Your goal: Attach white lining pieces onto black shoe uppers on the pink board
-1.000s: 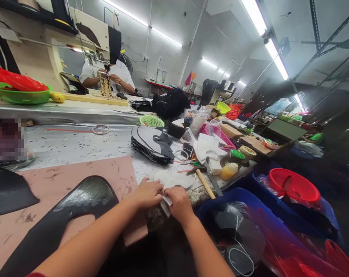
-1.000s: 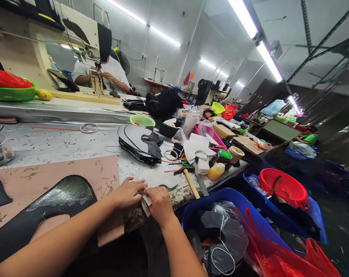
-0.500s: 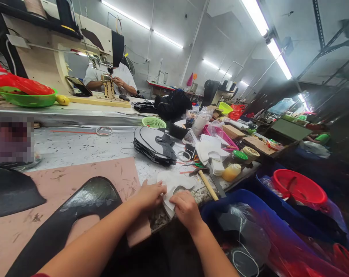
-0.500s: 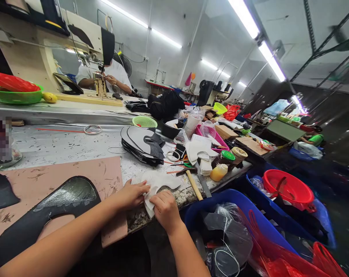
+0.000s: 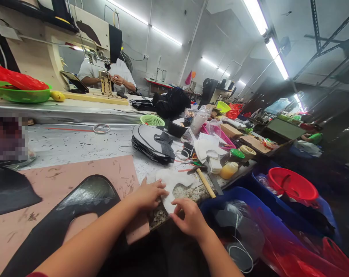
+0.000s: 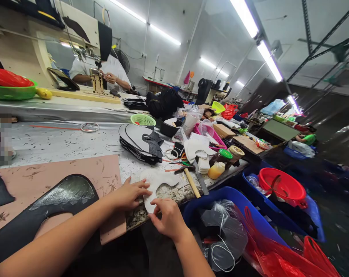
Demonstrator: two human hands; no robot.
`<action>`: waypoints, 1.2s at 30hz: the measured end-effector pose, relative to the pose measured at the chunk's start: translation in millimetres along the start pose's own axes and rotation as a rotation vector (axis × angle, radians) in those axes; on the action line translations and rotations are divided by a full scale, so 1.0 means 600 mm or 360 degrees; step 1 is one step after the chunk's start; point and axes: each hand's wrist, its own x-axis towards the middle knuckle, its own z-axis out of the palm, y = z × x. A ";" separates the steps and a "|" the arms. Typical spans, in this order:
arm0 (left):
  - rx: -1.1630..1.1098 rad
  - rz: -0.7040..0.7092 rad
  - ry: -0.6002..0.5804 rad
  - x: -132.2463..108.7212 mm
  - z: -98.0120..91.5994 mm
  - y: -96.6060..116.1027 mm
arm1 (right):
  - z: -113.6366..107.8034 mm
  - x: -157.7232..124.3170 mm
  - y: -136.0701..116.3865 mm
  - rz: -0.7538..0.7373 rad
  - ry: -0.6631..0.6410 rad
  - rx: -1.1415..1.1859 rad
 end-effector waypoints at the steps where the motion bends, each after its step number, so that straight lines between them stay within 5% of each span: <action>1: 0.0008 0.0004 -0.0012 0.000 -0.001 0.000 | -0.001 0.000 -0.004 0.0010 0.0028 -0.0021; 12: 0.0199 0.0071 0.0070 -0.014 -0.022 0.028 | 0.072 -0.049 0.002 -0.0205 -0.0157 -0.0862; 19: 0.0076 0.0504 0.0102 -0.027 -0.004 0.050 | -0.002 -0.049 -0.014 -0.0560 0.0023 -0.0684; 23: -0.0387 0.0473 0.0284 -0.029 -0.002 0.044 | -0.073 -0.033 -0.041 -0.0546 -0.0005 -0.0424; 26: -0.1045 0.0218 0.0441 -0.026 -0.020 0.035 | -0.121 -0.016 -0.052 -0.0251 0.0042 -0.0077; 29: -0.1524 0.0017 0.0392 -0.025 -0.040 0.021 | -0.140 0.004 -0.042 0.0340 0.0146 0.0459; 33: -0.1727 -0.0070 0.0302 -0.024 -0.049 0.004 | -0.109 0.024 0.010 0.1004 0.0410 0.1354; 36: -0.1743 -0.0308 0.0259 -0.009 -0.041 -0.004 | -0.066 0.032 0.063 0.1277 0.0337 0.1410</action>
